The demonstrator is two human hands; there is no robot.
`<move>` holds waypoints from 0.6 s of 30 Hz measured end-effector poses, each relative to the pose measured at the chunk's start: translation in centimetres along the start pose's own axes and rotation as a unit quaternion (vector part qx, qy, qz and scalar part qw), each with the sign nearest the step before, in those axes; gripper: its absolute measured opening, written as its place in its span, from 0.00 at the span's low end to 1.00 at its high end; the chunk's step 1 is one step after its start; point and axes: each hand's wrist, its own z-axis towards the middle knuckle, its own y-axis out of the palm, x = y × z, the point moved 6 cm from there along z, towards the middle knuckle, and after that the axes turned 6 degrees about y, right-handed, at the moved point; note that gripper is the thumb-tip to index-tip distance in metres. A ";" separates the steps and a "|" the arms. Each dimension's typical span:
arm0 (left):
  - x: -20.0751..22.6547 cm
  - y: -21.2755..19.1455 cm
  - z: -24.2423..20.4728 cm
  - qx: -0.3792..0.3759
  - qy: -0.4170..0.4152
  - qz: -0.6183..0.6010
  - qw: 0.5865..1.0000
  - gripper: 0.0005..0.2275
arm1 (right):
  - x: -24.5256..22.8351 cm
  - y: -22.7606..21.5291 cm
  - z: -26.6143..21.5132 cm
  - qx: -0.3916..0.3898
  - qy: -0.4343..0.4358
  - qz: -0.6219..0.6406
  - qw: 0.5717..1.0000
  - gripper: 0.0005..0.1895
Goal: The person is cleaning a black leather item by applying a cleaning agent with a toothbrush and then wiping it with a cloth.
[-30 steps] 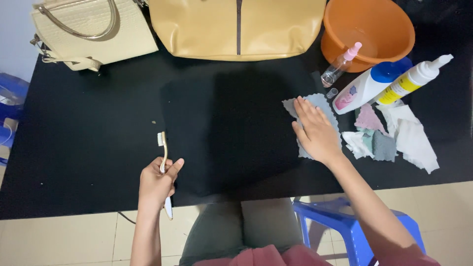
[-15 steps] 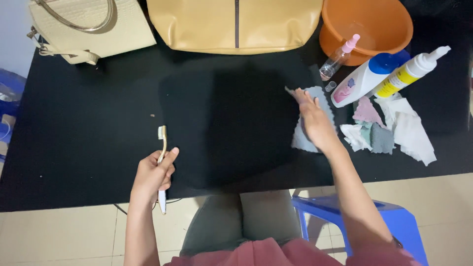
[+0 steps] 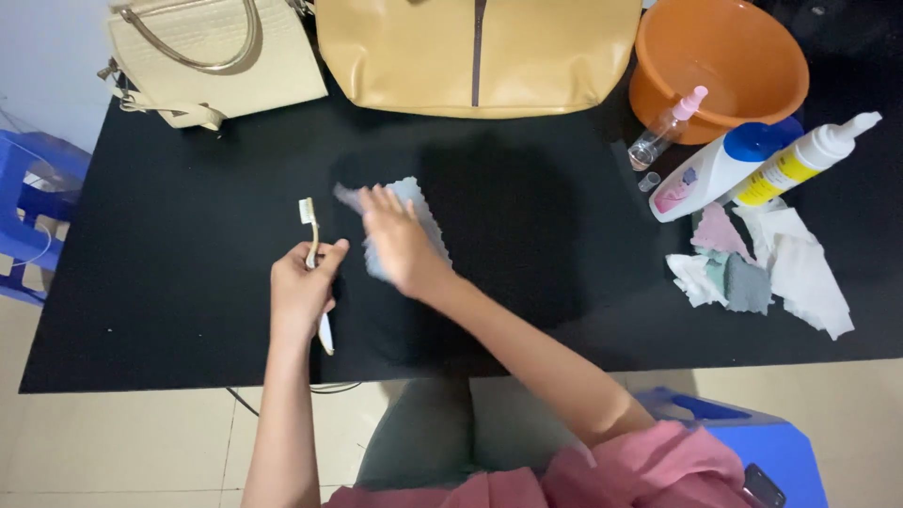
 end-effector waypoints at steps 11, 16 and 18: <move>-0.3 0.4 -0.1 -0.006 0.006 0.016 1.000 0.08 | -2.6 -0.4 -2.6 0.016 -0.158 -0.224 0.962 0.28; -2.0 0.7 1.1 -0.008 0.049 0.024 0.998 0.07 | -3.3 -1.2 -2.9 0.073 -0.187 -0.265 0.943 0.30; -1.7 0.8 0.9 -0.002 0.056 0.035 0.998 0.07 | -3.5 -1.6 -3.0 0.052 -0.178 -0.251 0.950 0.29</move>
